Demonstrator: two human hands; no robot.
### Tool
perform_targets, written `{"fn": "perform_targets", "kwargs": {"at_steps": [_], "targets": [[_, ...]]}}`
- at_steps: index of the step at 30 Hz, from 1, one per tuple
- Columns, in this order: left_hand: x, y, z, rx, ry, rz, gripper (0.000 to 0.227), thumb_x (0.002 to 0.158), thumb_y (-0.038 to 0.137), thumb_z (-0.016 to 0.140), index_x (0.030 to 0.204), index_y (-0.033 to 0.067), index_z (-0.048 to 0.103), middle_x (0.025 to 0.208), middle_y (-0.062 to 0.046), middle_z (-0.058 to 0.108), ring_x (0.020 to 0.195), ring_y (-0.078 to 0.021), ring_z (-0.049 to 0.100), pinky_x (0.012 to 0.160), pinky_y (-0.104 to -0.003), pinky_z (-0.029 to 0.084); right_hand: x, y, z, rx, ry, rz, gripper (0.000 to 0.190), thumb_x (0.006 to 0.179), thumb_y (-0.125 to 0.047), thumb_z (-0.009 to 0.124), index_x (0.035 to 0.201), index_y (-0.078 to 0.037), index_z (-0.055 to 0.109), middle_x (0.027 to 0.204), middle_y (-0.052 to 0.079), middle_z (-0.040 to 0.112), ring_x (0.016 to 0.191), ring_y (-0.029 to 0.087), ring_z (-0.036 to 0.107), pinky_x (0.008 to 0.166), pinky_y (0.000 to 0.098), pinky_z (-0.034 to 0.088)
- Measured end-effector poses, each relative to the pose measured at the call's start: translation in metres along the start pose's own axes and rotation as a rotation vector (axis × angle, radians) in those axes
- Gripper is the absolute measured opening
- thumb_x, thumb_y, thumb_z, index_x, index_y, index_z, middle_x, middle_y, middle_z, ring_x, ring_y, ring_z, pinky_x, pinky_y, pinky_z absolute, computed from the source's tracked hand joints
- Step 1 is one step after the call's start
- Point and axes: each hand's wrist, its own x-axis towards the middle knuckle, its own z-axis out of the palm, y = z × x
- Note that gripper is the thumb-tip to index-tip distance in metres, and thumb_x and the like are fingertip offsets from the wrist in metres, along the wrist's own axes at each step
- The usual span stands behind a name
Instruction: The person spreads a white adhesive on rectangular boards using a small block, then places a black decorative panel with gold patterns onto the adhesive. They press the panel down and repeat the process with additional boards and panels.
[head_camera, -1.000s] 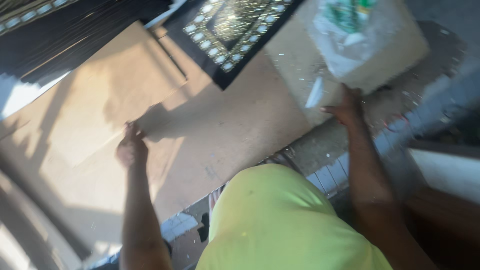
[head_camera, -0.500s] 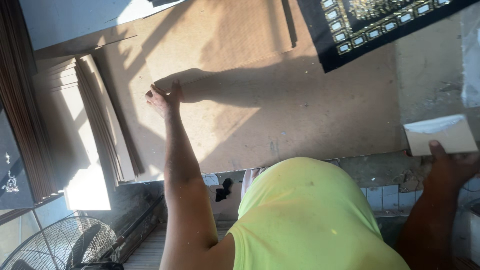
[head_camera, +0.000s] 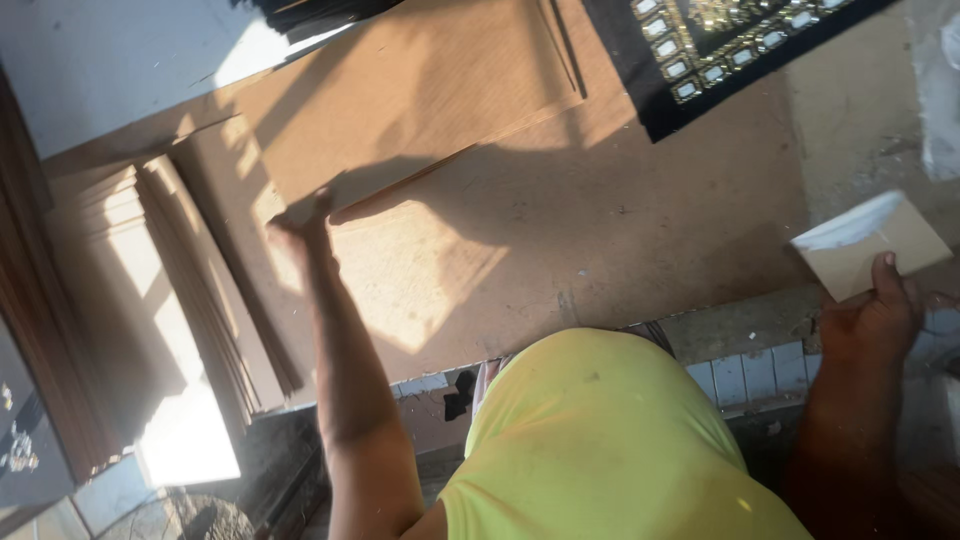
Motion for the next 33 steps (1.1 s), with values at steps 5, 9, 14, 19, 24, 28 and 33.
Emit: {"fn": "perform_targets", "kwargs": {"at_steps": [5,9,14,19,24,28,33], "targets": [[-0.047,0.029,-0.029,-0.464,-0.074,-0.191,0.044,0.106,0.011,0.067,0.139,0.0145,0.038,0.133,-0.021,0.059,0.119,-0.0354,0.066,0.092,-0.054,0.064,0.025,0.02,-0.054,0.34,-0.006,0.112,0.043,0.114,-0.036,0.049,0.147,-0.009,0.057,0.13,0.008,0.069,0.117,0.026,0.07,0.095,0.0421,0.059],[-0.094,0.046,-0.058,-0.525,-0.259,-0.147,0.062,0.12,0.01,0.062,0.167,0.0195,0.022,0.151,-0.023,0.053,0.13,-0.0371,0.061,0.102,-0.052,0.063,0.042,0.017,-0.071,0.304,0.216,0.053,0.033,0.106,-0.029,0.062,0.134,-0.013,0.062,0.119,0.004,0.069,0.108,0.022,0.067,0.083,0.0367,0.055],[-0.179,0.048,-0.054,-0.525,-0.314,-0.192,0.051,0.125,0.008,0.057,0.17,0.0077,0.032,0.148,-0.022,0.055,0.126,-0.0315,0.059,0.103,-0.048,0.058,0.05,-0.018,-0.045,0.165,0.169,-0.061,0.042,0.095,-0.006,0.075,0.133,-0.012,0.059,0.121,0.005,0.067,0.112,0.023,0.065,0.087,0.0395,0.055],[-0.277,0.037,0.015,-0.361,-0.314,-0.481,0.061,0.112,0.012,0.056,0.166,0.0118,0.029,0.147,-0.019,0.058,0.128,-0.0318,0.064,0.099,-0.049,0.062,0.084,-0.063,-0.041,-0.215,0.122,-0.285,0.039,0.098,-0.002,0.072,0.135,-0.006,0.06,0.125,0.008,0.068,0.117,0.024,0.066,0.099,0.0408,0.057],[-0.357,0.035,0.058,-0.097,-0.372,-0.537,0.064,0.105,0.015,0.059,0.161,0.0091,0.031,0.135,-0.014,0.06,0.112,-0.0255,0.067,0.083,-0.039,0.063,0.169,-0.097,-0.066,-1.259,0.082,-0.783,0.02,0.104,-0.001,0.074,0.124,-0.003,0.07,0.116,0.012,0.07,0.11,0.029,0.067,0.098,0.0408,0.053],[-0.381,0.041,0.058,0.262,-0.341,-0.489,0.056,0.106,0.019,0.063,0.157,0.005,0.048,0.114,-0.019,0.069,0.096,-0.0234,0.067,0.071,-0.032,0.056,0.228,-0.104,-0.071,-1.514,-0.044,-1.154,0.037,0.089,0.006,0.073,0.123,-0.009,0.076,0.12,0.008,0.074,0.113,0.03,0.065,0.099,0.0431,0.05],[-0.389,0.042,0.039,0.807,-0.354,-0.339,0.06,0.099,0.029,0.072,0.152,0.0092,0.052,0.101,-0.015,0.072,0.098,-0.0243,0.066,0.082,-0.04,0.056,0.25,-0.088,-0.066,-1.666,-0.1,-1.164,0.044,0.083,0.003,0.076,0.124,-0.012,0.077,0.119,0.007,0.073,0.11,0.029,0.062,0.096,0.0457,0.045]]}}
